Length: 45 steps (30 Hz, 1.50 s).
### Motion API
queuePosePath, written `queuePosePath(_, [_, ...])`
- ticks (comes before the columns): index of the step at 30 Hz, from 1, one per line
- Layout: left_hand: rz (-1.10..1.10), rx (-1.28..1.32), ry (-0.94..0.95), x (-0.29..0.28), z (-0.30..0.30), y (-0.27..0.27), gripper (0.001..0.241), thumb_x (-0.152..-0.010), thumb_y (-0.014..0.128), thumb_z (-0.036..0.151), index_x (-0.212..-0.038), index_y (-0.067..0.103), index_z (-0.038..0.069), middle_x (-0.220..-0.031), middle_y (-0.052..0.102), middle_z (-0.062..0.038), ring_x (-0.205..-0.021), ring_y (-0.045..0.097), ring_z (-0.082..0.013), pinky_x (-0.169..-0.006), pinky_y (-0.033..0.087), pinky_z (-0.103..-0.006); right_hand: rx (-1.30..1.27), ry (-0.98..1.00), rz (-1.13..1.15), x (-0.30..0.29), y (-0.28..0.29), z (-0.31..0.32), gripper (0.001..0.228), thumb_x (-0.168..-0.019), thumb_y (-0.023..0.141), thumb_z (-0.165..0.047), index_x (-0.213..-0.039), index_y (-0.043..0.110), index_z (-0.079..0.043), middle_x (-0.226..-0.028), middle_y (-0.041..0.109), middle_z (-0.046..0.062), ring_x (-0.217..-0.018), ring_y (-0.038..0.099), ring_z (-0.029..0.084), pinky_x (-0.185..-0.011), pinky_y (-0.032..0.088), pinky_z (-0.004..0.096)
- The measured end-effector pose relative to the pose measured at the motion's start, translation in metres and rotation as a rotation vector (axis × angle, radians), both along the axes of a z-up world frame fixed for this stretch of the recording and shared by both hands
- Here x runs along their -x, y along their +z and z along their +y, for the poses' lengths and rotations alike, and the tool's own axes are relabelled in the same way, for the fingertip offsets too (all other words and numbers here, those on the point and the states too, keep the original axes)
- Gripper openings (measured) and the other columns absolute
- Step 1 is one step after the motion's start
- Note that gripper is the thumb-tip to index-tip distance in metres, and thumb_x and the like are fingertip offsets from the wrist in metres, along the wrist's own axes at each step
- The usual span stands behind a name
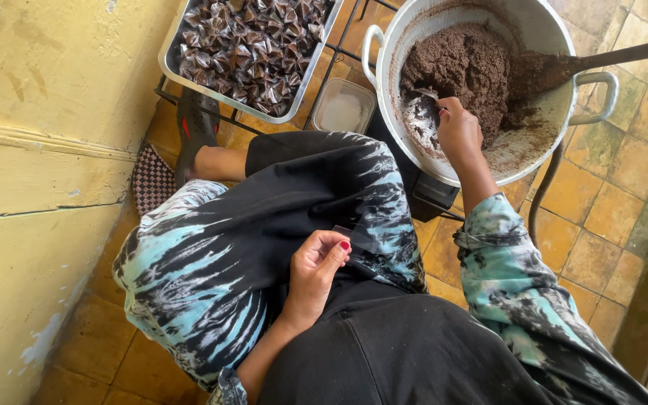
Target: Shaping small balls of dough and placing them into individual wrappers
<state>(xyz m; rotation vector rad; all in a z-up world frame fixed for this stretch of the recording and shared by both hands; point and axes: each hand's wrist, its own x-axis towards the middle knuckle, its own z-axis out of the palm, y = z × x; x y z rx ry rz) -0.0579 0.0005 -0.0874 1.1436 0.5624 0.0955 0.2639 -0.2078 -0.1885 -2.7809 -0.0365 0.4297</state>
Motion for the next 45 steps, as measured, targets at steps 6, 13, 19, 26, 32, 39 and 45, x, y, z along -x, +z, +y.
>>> queuePosePath(6, [0.002,0.021,-0.003,0.002,-0.001,-0.004,0.015,-0.095,0.072,0.013,-0.102,0.073,0.0,-0.082,0.072,-0.012,-0.074,0.066,-0.0124,-0.07,0.06,-0.0256,-0.071,-0.037,0.047,0.001,0.003,-0.002,0.034,-0.109,0.041,-0.018,-0.139,0.058,-0.021,-0.122,0.071,0.016,-0.114,0.065,0.042,-0.089,0.052,0.055])
queuePosePath(13, [-0.045,0.066,0.024,0.001,-0.003,0.003,0.012,-0.093,0.071,0.002,-0.102,0.074,-0.006,-0.086,0.074,-0.017,-0.069,0.07,-0.0141,-0.067,0.063,-0.028,-0.138,-0.037,0.072,-0.002,-0.007,-0.015,0.031,-0.107,0.049,-0.021,-0.132,0.067,-0.023,-0.111,0.074,0.011,-0.112,0.066,0.036,-0.091,0.054,0.049])
queuePosePath(19, [-0.122,-0.025,0.064,0.0,-0.004,-0.002,0.008,-0.09,0.073,-0.001,-0.096,0.076,-0.006,-0.095,0.072,-0.017,-0.076,0.073,-0.0172,-0.069,0.064,-0.0295,-0.16,-0.03,0.043,0.012,0.013,-0.012,0.029,-0.106,0.051,-0.025,-0.128,0.069,-0.028,-0.113,0.073,0.009,-0.115,0.064,0.037,-0.095,0.052,0.05])
queuePosePath(26, [-0.125,0.048,0.049,0.002,-0.008,-0.011,0.042,-0.093,0.064,-0.006,-0.135,0.061,-0.002,-0.117,0.065,-0.014,-0.083,0.071,-0.0149,-0.075,0.064,-0.0265,0.006,0.112,-0.033,0.025,0.023,0.001,0.036,-0.111,0.042,-0.016,-0.14,0.063,-0.018,-0.114,0.07,0.022,-0.107,0.067,0.046,-0.092,0.053,0.06])
queuePosePath(32, [-0.126,-0.062,0.013,0.002,-0.006,-0.001,0.018,-0.09,0.069,-0.006,-0.106,0.077,-0.004,-0.105,0.069,-0.014,-0.079,0.077,-0.0205,-0.068,0.065,-0.028,-0.058,0.132,0.012,0.027,0.009,-0.013,0.038,-0.109,0.04,-0.011,-0.139,0.064,-0.01,-0.117,0.071,0.023,-0.106,0.067,0.047,-0.089,0.054,0.061])
queuePosePath(39, [-0.136,-0.071,0.017,0.001,-0.006,-0.004,0.016,-0.09,0.068,-0.008,-0.102,0.078,-0.005,-0.103,0.072,-0.016,-0.077,0.076,-0.0204,-0.067,0.065,-0.0283,-0.457,-0.082,0.261,0.026,0.003,-0.041,0.03,-0.105,0.048,-0.007,-0.129,0.063,0.004,-0.064,0.056,0.008,-0.045,0.045,0.009,-0.036,0.035,0.018])
queuePosePath(45, [-0.025,0.027,0.036,-0.013,-0.005,0.005,0.028,-0.093,0.064,-0.007,-0.118,0.075,-0.003,-0.11,0.076,-0.017,-0.096,0.076,-0.0211,-0.082,0.063,-0.0279,-0.792,-0.111,0.224,0.075,0.095,-0.033,0.032,-0.106,0.046,-0.008,-0.134,0.06,-0.005,-0.064,0.045,0.006,-0.04,0.033,0.004,-0.032,0.025,0.016])
